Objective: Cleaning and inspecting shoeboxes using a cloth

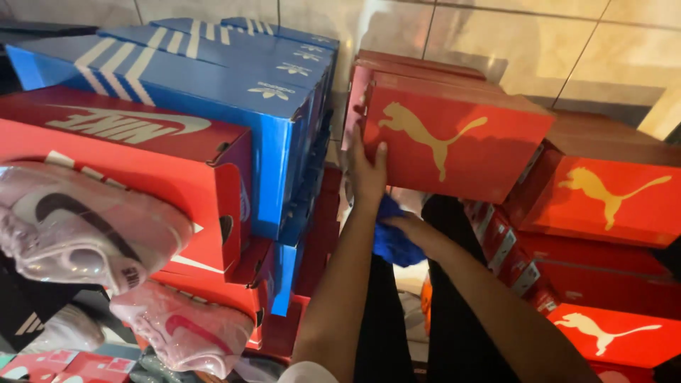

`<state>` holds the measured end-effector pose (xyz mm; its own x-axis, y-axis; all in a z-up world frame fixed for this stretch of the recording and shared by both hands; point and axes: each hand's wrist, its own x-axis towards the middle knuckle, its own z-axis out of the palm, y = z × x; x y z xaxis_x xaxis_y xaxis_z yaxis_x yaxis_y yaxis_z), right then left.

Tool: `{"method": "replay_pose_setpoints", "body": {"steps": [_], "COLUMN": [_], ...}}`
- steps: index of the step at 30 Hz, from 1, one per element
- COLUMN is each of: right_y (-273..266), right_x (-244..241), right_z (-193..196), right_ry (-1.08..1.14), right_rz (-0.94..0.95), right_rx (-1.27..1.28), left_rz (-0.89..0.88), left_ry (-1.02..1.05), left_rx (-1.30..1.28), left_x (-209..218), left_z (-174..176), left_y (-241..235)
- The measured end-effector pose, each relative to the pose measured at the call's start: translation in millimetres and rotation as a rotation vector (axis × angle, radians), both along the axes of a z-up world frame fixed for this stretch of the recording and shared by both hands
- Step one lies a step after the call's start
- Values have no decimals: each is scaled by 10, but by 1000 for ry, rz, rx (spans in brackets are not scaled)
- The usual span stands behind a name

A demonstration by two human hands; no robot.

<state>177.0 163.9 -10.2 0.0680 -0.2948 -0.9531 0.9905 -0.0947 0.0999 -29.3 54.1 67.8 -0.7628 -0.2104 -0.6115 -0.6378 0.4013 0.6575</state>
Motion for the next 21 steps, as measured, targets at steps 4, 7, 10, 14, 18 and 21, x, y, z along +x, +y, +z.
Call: {"method": "replay_pose_setpoints", "body": {"steps": [4,7,10,14,18,21], "right_y": [529,602,759,1462,1604,1624], "right_x": [-615,-968,-1232,-1407,-1680,-1678], "right_z": [1048,1428,1589,1252,1377,1235], "right_ry": [126,149,149,1174,807,641], "right_rz": [-422,-703,-712,652,722,642], "right_rx": [297,254,116,964,928,758], "left_rz": [-334,-454,-261,143,111,32], "left_ry": [-23,24,197,671,102,-77], "left_rx": [-85,182,310,-436,-297,-197], "left_x": [449,731,819,338,59,-252], "left_z": [527,779,618,433,68,-587], "left_y": [35,244,189,-95,-248,-108]}}
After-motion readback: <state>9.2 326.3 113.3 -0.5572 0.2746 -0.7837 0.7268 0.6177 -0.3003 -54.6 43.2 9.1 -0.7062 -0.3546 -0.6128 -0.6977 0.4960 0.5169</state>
